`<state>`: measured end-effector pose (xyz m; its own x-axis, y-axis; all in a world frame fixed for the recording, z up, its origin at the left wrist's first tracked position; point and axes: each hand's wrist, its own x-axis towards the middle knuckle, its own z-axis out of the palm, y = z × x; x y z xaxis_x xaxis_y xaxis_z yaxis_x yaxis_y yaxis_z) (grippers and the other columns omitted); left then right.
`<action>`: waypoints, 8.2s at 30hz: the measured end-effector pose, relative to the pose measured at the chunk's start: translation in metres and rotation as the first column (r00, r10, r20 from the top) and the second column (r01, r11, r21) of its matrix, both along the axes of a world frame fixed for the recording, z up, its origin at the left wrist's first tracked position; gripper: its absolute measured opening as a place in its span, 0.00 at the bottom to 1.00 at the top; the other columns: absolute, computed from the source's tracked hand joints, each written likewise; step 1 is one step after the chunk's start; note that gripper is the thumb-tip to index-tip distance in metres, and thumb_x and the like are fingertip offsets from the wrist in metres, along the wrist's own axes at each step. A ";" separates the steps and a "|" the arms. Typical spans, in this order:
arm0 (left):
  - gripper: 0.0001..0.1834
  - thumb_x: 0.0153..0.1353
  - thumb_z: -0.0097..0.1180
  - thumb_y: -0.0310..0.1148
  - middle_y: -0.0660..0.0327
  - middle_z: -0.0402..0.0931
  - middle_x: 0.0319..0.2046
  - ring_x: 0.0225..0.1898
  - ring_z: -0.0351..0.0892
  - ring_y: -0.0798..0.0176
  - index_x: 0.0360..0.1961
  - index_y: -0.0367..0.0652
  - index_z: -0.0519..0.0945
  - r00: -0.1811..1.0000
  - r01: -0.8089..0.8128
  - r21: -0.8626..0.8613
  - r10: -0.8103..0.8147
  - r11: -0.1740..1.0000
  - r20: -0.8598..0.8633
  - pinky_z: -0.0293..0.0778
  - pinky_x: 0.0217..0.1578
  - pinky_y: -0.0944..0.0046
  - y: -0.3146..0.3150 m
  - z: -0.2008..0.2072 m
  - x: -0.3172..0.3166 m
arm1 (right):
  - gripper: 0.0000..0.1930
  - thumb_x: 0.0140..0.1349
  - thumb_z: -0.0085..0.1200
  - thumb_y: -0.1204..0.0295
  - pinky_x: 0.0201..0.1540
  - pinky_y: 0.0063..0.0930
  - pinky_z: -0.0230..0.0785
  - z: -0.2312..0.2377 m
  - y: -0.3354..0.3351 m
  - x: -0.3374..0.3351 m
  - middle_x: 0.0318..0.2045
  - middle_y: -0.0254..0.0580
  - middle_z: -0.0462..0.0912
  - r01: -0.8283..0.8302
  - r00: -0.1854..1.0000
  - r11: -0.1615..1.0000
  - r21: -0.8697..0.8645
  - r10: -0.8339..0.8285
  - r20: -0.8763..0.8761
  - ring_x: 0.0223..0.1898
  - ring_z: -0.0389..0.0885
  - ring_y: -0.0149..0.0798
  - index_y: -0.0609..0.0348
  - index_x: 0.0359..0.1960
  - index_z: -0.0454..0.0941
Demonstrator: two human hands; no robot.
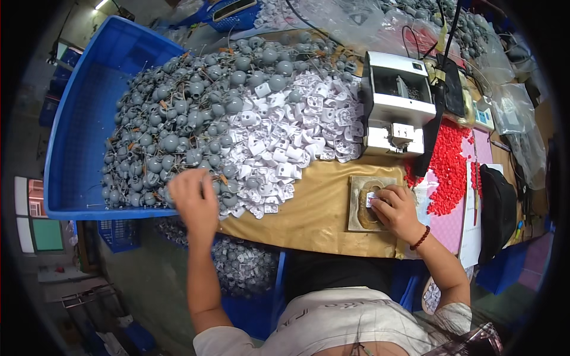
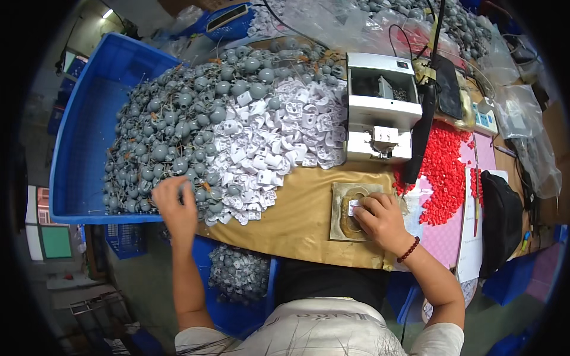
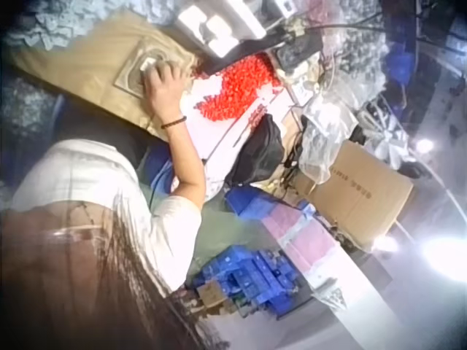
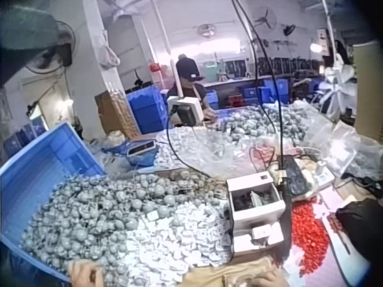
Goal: Assembling small white plastic components using a handheld electric tool at a factory workbench.
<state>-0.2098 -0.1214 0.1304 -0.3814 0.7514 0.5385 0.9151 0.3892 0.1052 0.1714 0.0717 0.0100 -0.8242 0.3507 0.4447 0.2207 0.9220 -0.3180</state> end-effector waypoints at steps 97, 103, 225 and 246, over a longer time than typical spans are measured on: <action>0.24 0.54 0.60 0.26 0.49 0.75 0.55 0.59 0.72 0.48 0.55 0.42 0.79 0.782 0.593 -0.146 -0.523 0.792 0.339 0.69 0.55 0.49 0.078 -0.119 0.223 | 0.19 0.54 0.62 0.80 0.59 0.44 0.69 0.035 0.022 0.056 0.50 0.47 0.79 0.123 0.984 0.902 -0.413 -0.058 0.166 0.56 0.76 0.52 0.58 0.49 0.75; 0.24 0.54 0.61 0.26 0.49 0.75 0.55 0.59 0.73 0.48 0.55 0.42 0.79 0.770 0.606 -0.120 -0.542 0.787 0.336 0.71 0.53 0.51 0.077 -0.123 0.222 | 0.18 0.53 0.60 0.81 0.43 0.34 0.74 0.003 0.009 0.052 0.40 0.44 0.77 0.270 0.962 0.878 -0.395 -0.266 0.066 0.41 0.79 0.44 0.59 0.46 0.73; 0.21 0.54 0.61 0.31 0.59 0.73 0.39 0.32 0.80 0.49 0.50 0.49 0.74 0.679 0.541 0.009 -0.442 0.841 0.586 0.76 0.31 0.49 0.104 -0.123 0.214 | 0.29 0.53 0.59 0.86 0.38 0.28 0.73 0.044 0.008 -0.029 0.33 0.42 0.79 -0.385 0.851 0.642 -0.663 -0.030 -0.524 0.34 0.80 0.33 0.56 0.56 0.63; 0.19 0.57 0.64 0.30 0.59 0.79 0.45 0.41 0.82 0.50 0.51 0.45 0.78 0.647 0.535 0.081 -0.469 0.841 0.601 0.78 0.39 0.54 0.099 -0.119 0.220 | 0.12 0.60 0.61 0.77 0.47 0.35 0.72 0.021 0.019 0.008 0.40 0.48 0.82 0.252 0.862 0.794 -0.554 -0.444 -0.245 0.44 0.80 0.47 0.64 0.45 0.80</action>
